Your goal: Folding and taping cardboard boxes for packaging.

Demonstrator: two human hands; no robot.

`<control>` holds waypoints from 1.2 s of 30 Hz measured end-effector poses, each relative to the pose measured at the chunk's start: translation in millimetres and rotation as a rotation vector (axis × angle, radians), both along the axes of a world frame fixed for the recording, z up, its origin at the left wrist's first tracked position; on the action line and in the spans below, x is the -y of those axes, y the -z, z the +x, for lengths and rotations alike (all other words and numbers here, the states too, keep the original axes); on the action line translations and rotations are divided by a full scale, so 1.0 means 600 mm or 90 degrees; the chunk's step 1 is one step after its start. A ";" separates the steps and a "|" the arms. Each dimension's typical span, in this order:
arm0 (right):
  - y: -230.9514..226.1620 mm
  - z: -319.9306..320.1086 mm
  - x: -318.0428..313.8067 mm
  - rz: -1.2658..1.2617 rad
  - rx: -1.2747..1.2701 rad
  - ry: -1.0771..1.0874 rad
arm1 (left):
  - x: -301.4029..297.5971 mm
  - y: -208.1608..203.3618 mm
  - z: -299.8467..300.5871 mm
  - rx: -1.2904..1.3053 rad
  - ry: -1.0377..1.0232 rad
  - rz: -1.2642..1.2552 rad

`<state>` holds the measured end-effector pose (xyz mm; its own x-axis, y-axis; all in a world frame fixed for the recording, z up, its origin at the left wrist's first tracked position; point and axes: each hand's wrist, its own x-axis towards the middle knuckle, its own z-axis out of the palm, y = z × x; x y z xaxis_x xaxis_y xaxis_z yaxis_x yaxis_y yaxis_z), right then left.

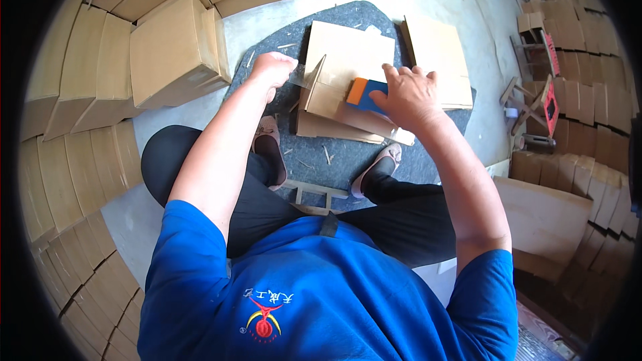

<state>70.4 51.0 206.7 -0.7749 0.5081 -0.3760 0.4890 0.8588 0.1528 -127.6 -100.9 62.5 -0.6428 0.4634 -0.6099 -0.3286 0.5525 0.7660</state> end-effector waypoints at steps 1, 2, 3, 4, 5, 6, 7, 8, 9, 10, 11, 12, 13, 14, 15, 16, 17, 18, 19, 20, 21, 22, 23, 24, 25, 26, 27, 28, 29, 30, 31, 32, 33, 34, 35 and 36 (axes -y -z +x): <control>0.005 0.006 0.011 0.088 -0.051 -0.076 | 0.001 0.002 0.001 0.000 -0.007 0.001; 0.010 0.008 0.025 0.145 -0.095 -0.137 | 0.003 0.004 0.002 -0.043 -0.003 0.008; 0.016 0.016 0.038 0.199 -0.209 -0.240 | 0.001 0.005 0.003 -0.085 0.004 0.015; 0.015 0.010 0.064 0.136 -0.195 -0.256 | 0.006 0.001 0.002 -0.094 0.010 0.007; 0.023 0.007 0.088 0.089 -0.162 -0.279 | 0.012 0.003 0.002 -0.095 0.004 0.003; 0.040 0.011 0.107 0.122 -0.152 -0.355 | 0.013 0.006 0.000 -0.085 0.001 0.018; 0.049 0.011 0.122 0.056 -0.123 -0.354 | 0.010 0.006 0.001 -0.074 0.001 0.033; 0.079 0.015 0.136 0.065 -0.126 -0.342 | 0.008 0.007 0.003 -0.073 0.003 0.035; 0.091 0.007 0.146 0.049 -0.072 -0.339 | 0.007 0.007 0.004 -0.077 0.001 0.043; 0.100 -0.004 0.154 0.032 -0.021 -0.336 | 0.007 0.004 0.005 -0.083 -0.001 0.050; 0.113 -0.016 0.157 0.016 0.009 -0.299 | 0.007 0.001 0.004 -0.083 -0.002 0.049; 0.130 -0.019 0.153 0.014 0.008 -0.301 | 0.008 -0.003 0.003 -0.082 -0.004 0.050; 0.143 -0.020 0.150 0.020 -0.008 -0.301 | 0.009 -0.005 0.002 -0.083 -0.007 0.056; 0.155 -0.019 0.146 0.027 -0.024 -0.300 | 0.009 -0.007 0.001 -0.085 -0.008 0.058; 0.158 -0.019 0.145 0.024 -0.024 -0.301 | 0.011 -0.008 0.001 -0.089 0.001 0.071; 0.161 -0.018 0.142 0.015 -0.033 -0.301 | 0.012 -0.008 0.001 -0.094 0.010 0.083; 0.164 -0.017 0.139 0.007 -0.041 -0.300 | 0.014 -0.009 0.001 -0.094 0.009 0.082; 0.164 -0.017 0.139 0.005 -0.041 -0.299 | 0.017 -0.010 0.003 -0.087 0.010 0.081; 0.163 -0.016 0.139 0.000 -0.035 -0.299 | 0.017 -0.012 0.005 -0.080 0.012 0.081; 0.162 -0.016 0.137 -0.004 -0.028 -0.299 | 0.013 -0.013 0.007 -0.079 0.013 0.080; 0.164 -0.015 0.137 -0.006 -0.029 -0.300 | 0.012 -0.008 0.009 -0.083 -0.001 0.086; 0.166 -0.015 0.137 -0.016 -0.035 -0.290 | 0.011 -0.003 0.011 -0.087 -0.016 0.093; 0.168 -0.015 0.136 -0.025 -0.041 -0.279 | 0.008 0.007 0.012 -0.088 -0.016 0.092; 0.168 -0.018 0.140 -0.028 -0.044 -0.285 | 0.009 0.029 0.008 -0.075 -0.036 0.081; 0.169 -0.019 0.140 -0.020 -0.053 -0.285 | 0.007 0.041 0.010 -0.059 -0.052 0.073; 0.170 -0.020 0.141 -0.012 -0.062 -0.286 | 0.002 0.055 0.019 -0.035 -0.071 0.069; 0.172 -0.020 0.142 -0.015 -0.064 -0.291 | -0.002 0.074 0.029 -0.023 -0.096 0.083; 0.172 -0.018 0.141 -0.002 -0.078 -0.300 | -0.008 0.087 0.040 -0.004 -0.117 0.112; 0.173 -0.017 0.141 0.011 -0.092 -0.309 | -0.016 0.104 0.054 -0.003 -0.145 0.146; 0.172 -0.016 0.141 0.012 -0.091 -0.311 | -0.026 0.116 0.069 0.008 -0.165 0.164; 0.168 -0.017 0.144 0.021 -0.088 -0.300 | -0.028 0.131 0.081 0.038 -0.182 0.205; 0.163 -0.016 0.147 0.031 -0.084 -0.289 | -0.028 0.146 0.091 0.061 -0.191 0.217; 0.154 -0.011 0.146 0.032 -0.080 -0.288 | -0.031 0.145 0.101 0.064 -0.191 0.219; 0.136 -0.007 0.148 0.016 -0.069 -0.287 | -0.029 0.143 0.110 0.090 -0.222 0.265; 0.115 -0.002 0.148 0.000 -0.057 -0.286 | -0.029 0.139 0.114 0.115 -0.253 0.312; 0.078 0.005 0.147 -0.006 -0.151 -0.288 | -0.023 0.139 0.110 0.100 -0.256 0.312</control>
<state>73.5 -37.2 159.7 -0.9810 0.0999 -0.1662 0.0887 0.9933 0.0738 -61.7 -87.0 -20.7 -0.7448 0.4532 -0.4899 -0.5652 -0.0380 0.8241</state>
